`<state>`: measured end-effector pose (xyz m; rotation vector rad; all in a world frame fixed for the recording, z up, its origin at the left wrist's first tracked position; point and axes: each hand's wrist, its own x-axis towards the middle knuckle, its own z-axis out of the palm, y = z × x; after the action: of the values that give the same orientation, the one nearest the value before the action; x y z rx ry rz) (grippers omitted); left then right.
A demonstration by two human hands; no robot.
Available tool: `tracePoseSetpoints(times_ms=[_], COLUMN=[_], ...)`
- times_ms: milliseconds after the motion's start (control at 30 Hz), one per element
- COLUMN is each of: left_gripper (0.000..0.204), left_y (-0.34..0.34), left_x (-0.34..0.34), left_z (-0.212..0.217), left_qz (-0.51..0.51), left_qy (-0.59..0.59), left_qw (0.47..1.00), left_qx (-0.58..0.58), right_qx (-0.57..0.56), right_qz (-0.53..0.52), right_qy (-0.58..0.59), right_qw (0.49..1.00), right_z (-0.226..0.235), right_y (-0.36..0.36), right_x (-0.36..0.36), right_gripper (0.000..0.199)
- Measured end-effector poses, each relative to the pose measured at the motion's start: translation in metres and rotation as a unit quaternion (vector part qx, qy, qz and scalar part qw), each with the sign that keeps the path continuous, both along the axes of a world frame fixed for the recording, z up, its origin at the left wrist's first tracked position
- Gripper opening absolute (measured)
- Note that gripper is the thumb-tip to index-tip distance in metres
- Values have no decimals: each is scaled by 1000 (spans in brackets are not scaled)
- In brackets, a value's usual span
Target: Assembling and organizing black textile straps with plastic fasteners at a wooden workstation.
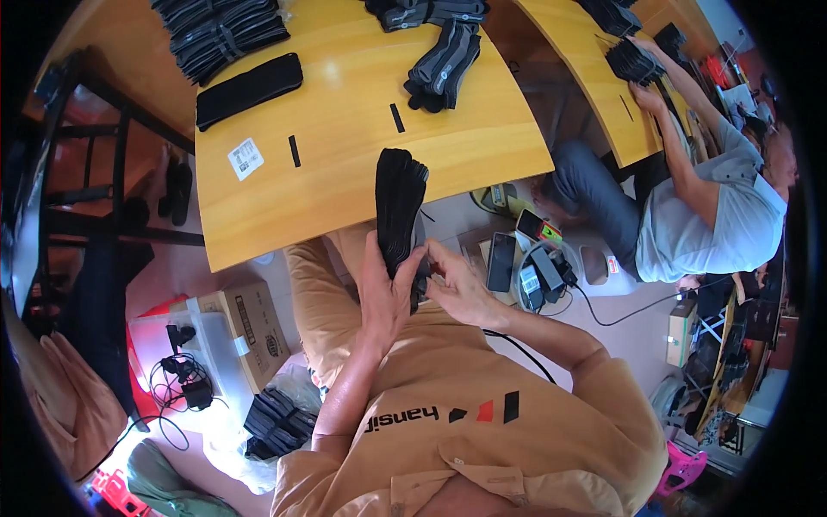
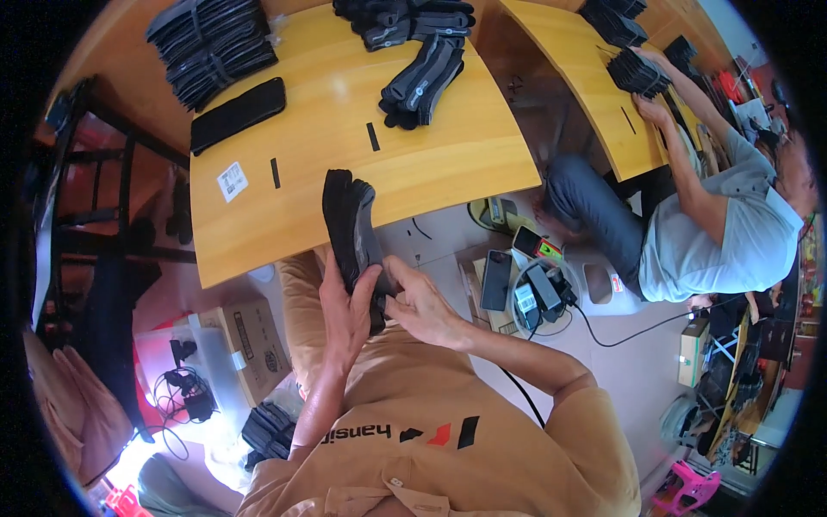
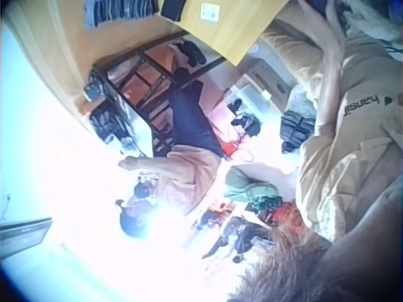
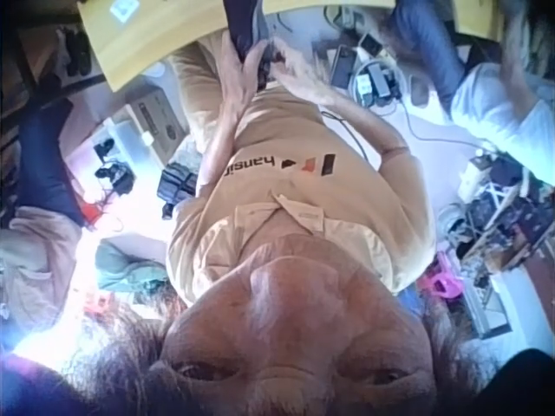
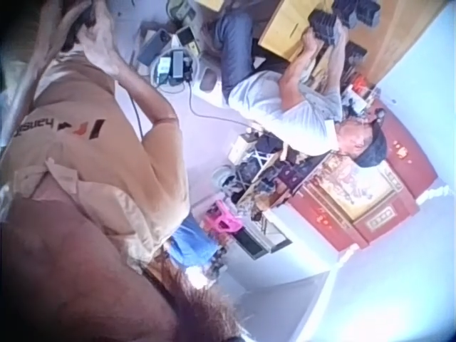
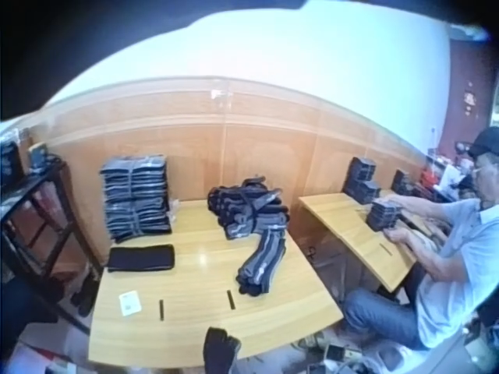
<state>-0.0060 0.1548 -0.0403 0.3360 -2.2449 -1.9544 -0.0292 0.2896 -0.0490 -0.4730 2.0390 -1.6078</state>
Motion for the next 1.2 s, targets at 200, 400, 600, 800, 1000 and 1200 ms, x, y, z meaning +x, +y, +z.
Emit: tracePoseSetpoints(times_ms=[200,400,600,800,1000,1200], left_gripper=[23,26,31,26,25,25], left_y=[-8,-15,-9,-4,-10,-28], left_x=[14,19,15,9,14,43], left_z=[-6,5,18,-5,-15,2], left_qz=[-8,-71,-53,35,21,-64], left_qy=[-19,-70,-96,-105,-56,-78], left_qw=[970,951,908,931,976,979], left_qx=[244,293,404,349,207,178], right_qx=[-96,-106,-168,-121,-104,-133], right_qz=[60,109,88,54,56,92], right_qy=[-173,-252,-350,-255,-287,-303], right_qw=[978,956,917,958,951,939], right_z=[19,37,37,14,9,16], right_y=[2,12,16,9,4,2], right_x=[1,-8,-16,-7,2,26], right_gripper=[23,26,29,25,23,28])
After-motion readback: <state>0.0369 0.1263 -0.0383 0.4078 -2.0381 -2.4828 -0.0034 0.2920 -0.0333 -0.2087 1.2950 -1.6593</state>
